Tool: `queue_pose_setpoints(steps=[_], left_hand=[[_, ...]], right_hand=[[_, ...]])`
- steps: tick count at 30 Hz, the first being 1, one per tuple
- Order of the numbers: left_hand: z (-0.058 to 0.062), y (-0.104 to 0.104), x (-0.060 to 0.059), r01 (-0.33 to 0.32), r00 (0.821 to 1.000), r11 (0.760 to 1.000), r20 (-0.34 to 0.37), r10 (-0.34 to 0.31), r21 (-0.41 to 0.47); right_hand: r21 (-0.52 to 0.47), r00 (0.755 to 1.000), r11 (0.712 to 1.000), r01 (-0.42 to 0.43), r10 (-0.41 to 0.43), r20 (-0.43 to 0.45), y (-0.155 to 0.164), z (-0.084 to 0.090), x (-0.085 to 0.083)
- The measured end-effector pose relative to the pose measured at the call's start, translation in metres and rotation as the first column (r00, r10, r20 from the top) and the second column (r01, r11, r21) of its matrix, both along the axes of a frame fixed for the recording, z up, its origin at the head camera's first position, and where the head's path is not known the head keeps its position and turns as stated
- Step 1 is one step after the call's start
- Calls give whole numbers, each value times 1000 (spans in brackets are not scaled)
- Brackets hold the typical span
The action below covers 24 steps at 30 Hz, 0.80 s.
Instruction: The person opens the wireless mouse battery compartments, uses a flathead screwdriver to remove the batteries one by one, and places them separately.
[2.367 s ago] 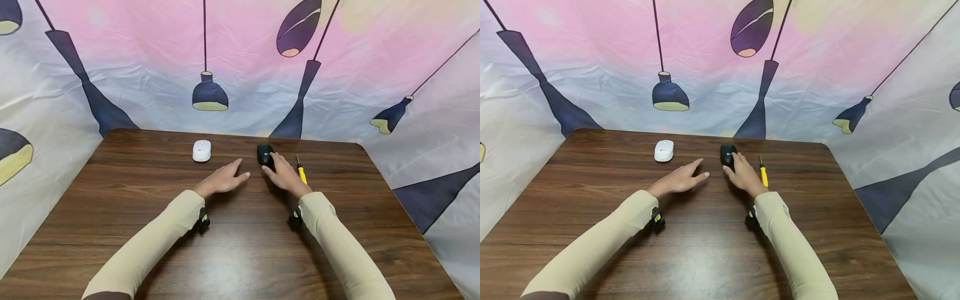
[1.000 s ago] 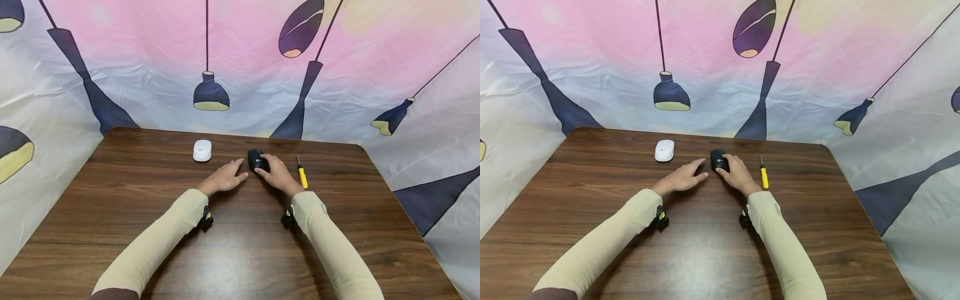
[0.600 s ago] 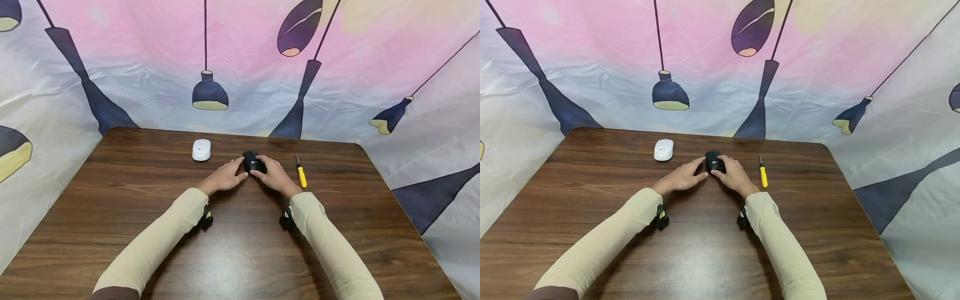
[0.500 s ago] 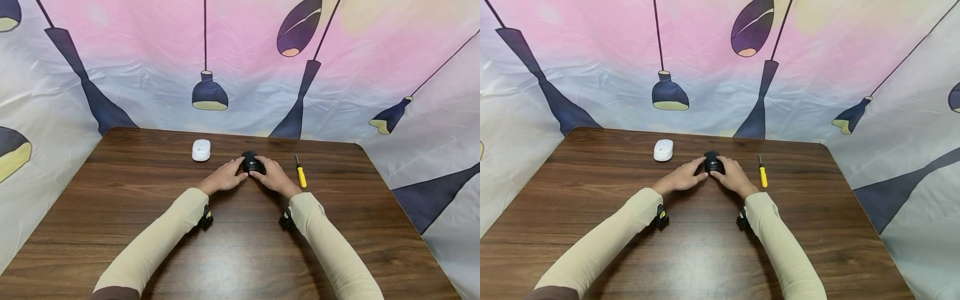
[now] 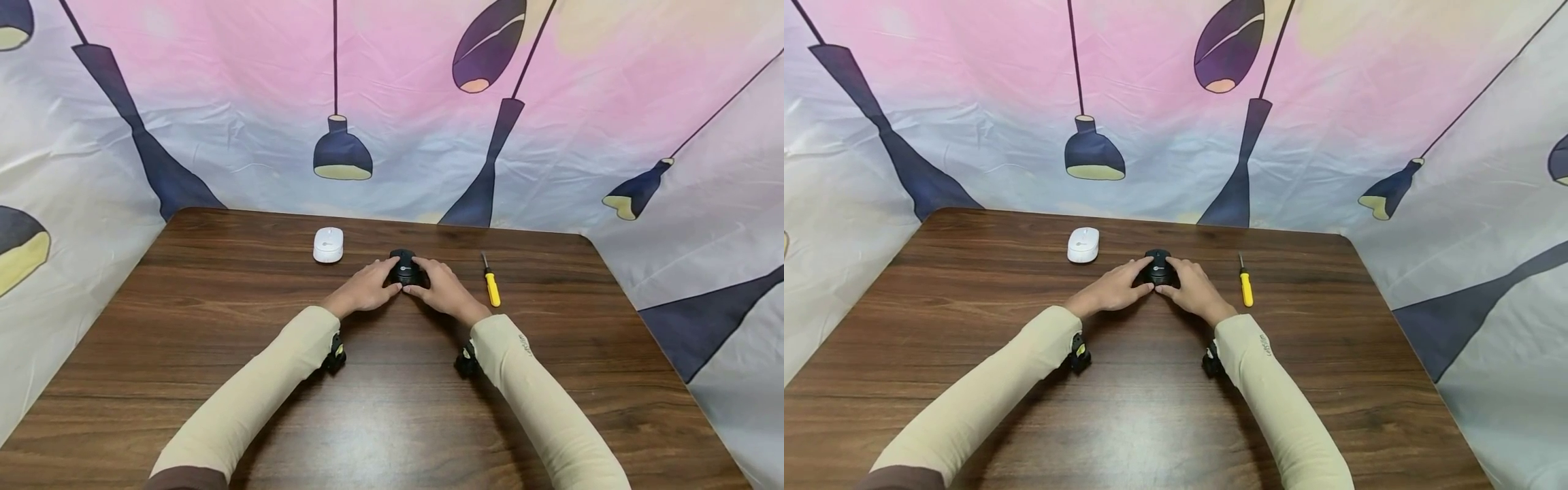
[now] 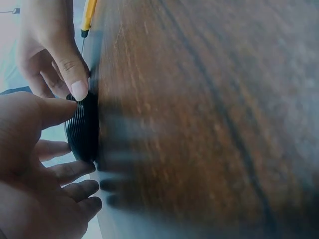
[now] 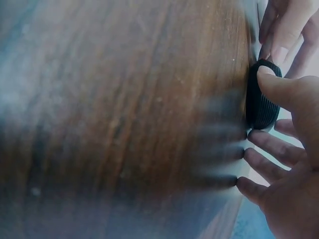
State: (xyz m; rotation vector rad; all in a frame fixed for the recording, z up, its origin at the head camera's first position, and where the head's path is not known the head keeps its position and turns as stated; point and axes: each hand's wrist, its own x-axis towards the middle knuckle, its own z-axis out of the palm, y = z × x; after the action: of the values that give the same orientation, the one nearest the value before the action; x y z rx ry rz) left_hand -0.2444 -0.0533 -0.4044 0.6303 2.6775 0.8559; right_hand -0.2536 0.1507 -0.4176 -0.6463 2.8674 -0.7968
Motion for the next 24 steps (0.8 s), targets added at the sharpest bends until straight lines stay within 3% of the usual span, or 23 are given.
queue_pose_setpoints(steps=[16, 24], left_hand=[[3, -8, 7, 6, 999, 1000, -46, -7, -19], [5, -10, 10, 2, 998, 998, -57, -6, -70]], right_hand=[[8, 1000, 1000, -26, 26, 15, -3, 2, 4], [-6, 999, 999, -42, 43, 5, -4, 1, 5]])
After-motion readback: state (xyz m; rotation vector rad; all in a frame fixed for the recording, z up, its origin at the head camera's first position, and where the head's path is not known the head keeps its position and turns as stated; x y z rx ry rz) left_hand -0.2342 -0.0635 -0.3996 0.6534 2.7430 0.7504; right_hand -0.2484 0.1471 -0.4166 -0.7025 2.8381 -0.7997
